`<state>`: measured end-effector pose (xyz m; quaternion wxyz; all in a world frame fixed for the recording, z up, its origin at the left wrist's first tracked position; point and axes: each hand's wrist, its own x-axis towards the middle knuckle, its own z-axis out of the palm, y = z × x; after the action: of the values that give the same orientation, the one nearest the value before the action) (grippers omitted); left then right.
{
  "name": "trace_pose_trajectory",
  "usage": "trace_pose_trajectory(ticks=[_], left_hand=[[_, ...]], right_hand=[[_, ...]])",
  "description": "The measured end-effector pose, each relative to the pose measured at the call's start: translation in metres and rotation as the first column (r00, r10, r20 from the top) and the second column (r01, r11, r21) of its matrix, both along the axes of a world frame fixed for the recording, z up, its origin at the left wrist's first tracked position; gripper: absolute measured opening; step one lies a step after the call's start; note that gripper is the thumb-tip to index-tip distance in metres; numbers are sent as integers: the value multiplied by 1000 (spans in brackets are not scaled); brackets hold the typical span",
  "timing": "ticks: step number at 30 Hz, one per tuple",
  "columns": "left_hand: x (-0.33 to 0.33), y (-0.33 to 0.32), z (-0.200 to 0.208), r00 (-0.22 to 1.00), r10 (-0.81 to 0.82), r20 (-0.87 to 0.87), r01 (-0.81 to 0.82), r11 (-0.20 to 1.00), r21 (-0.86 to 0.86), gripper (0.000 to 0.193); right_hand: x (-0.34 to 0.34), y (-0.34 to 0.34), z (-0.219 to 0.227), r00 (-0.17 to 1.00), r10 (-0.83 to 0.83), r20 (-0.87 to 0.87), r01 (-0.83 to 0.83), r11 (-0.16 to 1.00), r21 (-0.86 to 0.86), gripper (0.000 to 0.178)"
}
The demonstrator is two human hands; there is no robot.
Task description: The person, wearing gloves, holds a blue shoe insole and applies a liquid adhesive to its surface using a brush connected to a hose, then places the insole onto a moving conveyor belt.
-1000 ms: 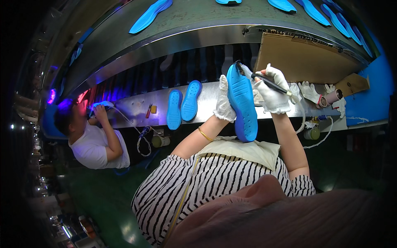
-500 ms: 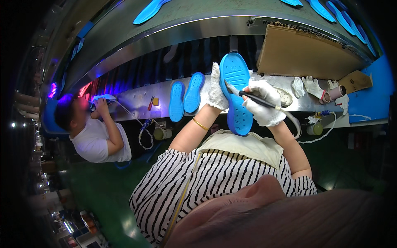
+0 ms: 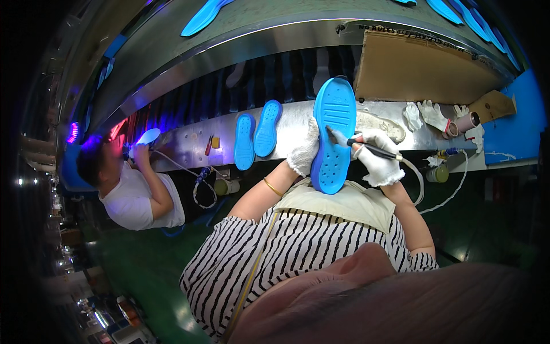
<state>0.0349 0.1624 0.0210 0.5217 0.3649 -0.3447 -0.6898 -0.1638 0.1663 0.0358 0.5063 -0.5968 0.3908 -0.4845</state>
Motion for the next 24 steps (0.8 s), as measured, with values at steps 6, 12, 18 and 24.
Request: trace_pose_trajectory(ticks=[6, 12, 18, 24], left_hand=[[0, -27, -6, 937, -87, -339, 88, 996, -11, 106], [-3, -57, 4, 736, -98, -670, 24, 993, -118, 123], [4, -74, 14, 634, -190, -749, 8, 971, -240, 128], [16, -87, 24, 659, -418, -625, 113, 877, -468, 124]], right_hand=[[8, -8, 10, 981, 76, 177, -101, 986, 135, 17], [16, -17, 27, 986, 134, -98, -160, 923, -351, 16], [15, -17, 26, 992, 66, 107, -52, 990, -128, 15], [5, -24, 23, 935, 282, 216, -309, 945, 104, 14]])
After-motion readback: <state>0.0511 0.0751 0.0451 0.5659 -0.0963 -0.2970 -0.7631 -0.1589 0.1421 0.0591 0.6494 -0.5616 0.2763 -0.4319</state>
